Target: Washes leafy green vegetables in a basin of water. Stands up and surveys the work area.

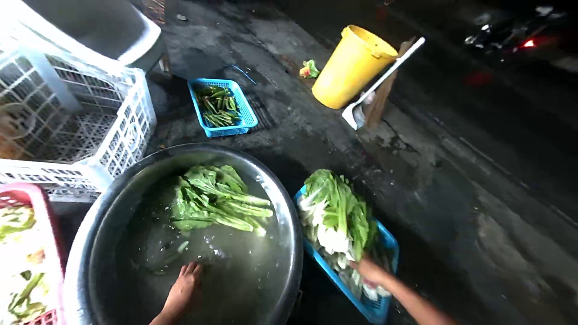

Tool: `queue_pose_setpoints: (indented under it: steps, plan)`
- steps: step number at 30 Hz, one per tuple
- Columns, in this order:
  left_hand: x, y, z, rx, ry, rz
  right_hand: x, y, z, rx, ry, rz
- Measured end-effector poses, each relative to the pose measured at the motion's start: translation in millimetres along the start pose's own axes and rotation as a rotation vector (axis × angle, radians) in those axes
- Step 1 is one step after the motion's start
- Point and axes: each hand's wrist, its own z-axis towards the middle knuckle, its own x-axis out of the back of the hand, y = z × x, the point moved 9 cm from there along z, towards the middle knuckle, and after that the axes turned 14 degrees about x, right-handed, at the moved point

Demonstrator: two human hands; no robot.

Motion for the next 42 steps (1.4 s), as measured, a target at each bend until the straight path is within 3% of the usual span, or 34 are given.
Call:
queue_pose_setpoints:
  steps: [3, 6, 8, 10, 13, 16, 21, 26, 29, 31, 34, 36, 42]
  plan:
    - [-9, -5, 10, 0.056, -0.148, -0.132, 52, -29, -27, 0.061, -0.044, -0.184]
    - [-11, 4, 26, 0.145, -0.295, -0.389, 96, -124, -67, 0.296, 0.075, -0.396]
    - [-14, 21, 30, 0.245, -0.428, -0.58, 75, -205, -72, 0.636, 0.085, -0.308]
    - [-19, 42, 33, 0.321, -0.554, -0.722, 24, -275, -53, 0.91, 0.007, -0.284]
    - [-15, 69, 49, 0.308, -0.589, -0.846, -55, -336, 4, 0.96, -0.117, -0.538]
    - [-15, 70, 60, 0.377, -0.583, -0.891, -117, -342, 43, 0.774, -0.128, -0.444]
    - [-30, 66, 86, 0.293, -0.508, -0.958, -180, -310, 19, 0.545, -0.095, -0.023]
    - [-34, 35, 70, 0.231, -0.468, -0.9, -211, -278, 3, 0.361, -0.178, 0.439]
    - [-36, 22, 55, 0.236, -0.454, -0.86, -220, -280, 2, 0.321, -0.349, 0.746]
    - [-42, 19, 49, 0.248, -0.48, -0.89, -229, -283, -2, 0.307, -0.373, 0.753]
    - [-42, 29, 38, 0.229, -0.53, -0.96, -241, -282, -9, 0.263, -0.24, 0.699]
    - [-33, 35, 35, 0.194, -0.515, -0.999, -244, -284, -10, 0.258, -0.244, 0.694]
    - [-16, 11, 44, 0.182, -0.49, -1.017, -251, -305, -32, 0.377, -0.241, 0.763]
